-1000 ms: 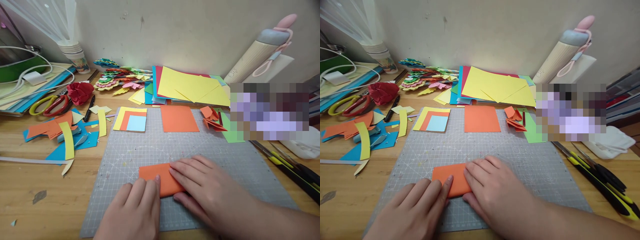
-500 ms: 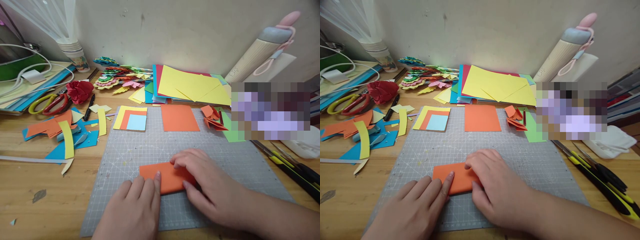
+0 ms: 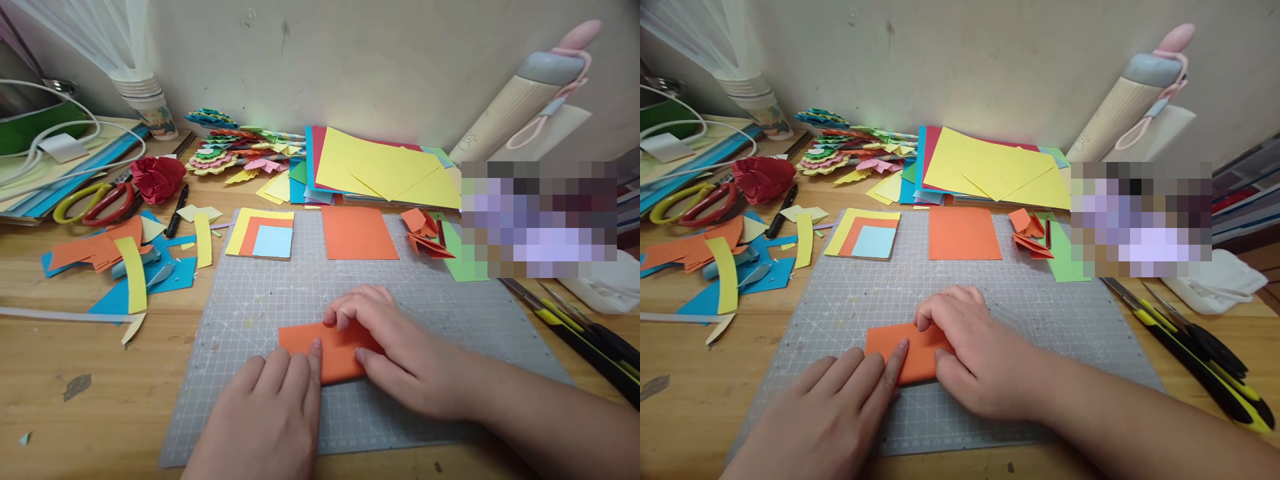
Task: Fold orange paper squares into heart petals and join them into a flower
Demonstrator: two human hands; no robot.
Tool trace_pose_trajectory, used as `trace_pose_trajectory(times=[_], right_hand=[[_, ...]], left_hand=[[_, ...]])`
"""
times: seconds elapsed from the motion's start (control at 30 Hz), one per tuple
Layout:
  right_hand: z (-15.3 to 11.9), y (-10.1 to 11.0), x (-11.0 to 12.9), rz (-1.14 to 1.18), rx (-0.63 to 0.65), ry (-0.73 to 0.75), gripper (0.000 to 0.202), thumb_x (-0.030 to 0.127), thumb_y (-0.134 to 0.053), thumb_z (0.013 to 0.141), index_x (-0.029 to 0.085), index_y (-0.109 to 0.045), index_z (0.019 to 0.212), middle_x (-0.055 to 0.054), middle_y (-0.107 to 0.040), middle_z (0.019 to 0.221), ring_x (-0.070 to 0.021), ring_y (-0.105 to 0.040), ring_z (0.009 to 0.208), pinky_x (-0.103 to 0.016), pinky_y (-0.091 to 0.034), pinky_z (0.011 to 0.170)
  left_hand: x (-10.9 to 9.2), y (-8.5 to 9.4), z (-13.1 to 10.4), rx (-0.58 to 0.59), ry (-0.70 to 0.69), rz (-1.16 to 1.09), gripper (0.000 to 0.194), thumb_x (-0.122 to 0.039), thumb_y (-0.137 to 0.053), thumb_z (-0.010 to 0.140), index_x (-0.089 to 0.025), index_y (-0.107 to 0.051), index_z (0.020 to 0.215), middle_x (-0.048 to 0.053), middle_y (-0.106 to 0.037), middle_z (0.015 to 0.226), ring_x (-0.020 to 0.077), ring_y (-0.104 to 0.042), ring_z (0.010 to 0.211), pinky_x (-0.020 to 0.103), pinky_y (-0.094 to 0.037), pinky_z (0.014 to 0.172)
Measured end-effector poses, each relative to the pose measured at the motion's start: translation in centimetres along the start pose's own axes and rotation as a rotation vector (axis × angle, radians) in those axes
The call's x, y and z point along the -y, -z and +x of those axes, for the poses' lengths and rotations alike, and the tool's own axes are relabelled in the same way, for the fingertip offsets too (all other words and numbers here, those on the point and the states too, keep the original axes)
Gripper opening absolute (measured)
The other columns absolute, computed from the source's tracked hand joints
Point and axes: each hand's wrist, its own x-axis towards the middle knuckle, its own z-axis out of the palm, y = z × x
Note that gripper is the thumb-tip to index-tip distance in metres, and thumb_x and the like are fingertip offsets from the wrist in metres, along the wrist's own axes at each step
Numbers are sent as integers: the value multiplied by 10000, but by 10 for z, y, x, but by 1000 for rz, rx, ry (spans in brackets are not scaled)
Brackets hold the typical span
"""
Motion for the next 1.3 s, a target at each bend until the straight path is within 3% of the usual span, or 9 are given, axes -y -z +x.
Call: trace_pose_trajectory(times=[0.67,0.83,1.3], right_hand=[[3,3,1,-26,21,3,355,-1,-426,711,220,-435,989,-55,-569,1031,-219,-498,975,-435,-373,900],[2,2,1,-32,15,9,353,0,-435,706,218,-434,983,-47,-572,1028,-214,-502,971,-425,-376,892],[2,3,1,-33,23,15,350,9,-431,715,225,-431,992,-54,-578,1032,-223,-507,973,-440,-370,895]], left_hand=[[-2,-1,2,-16,17,44,445,-53,-433,817,-123,-608,1220,44,-662,789,192,-570,653,305,-435,546],[-2,-1,0,5,10,45,404,-54,-430,820,-149,-658,1140,49,-665,797,188,-574,657,299,-435,552],[-1,0,1,15,6,27,481,-54,-437,814,-130,-568,1270,50,-664,819,187,-563,672,301,-432,564]])
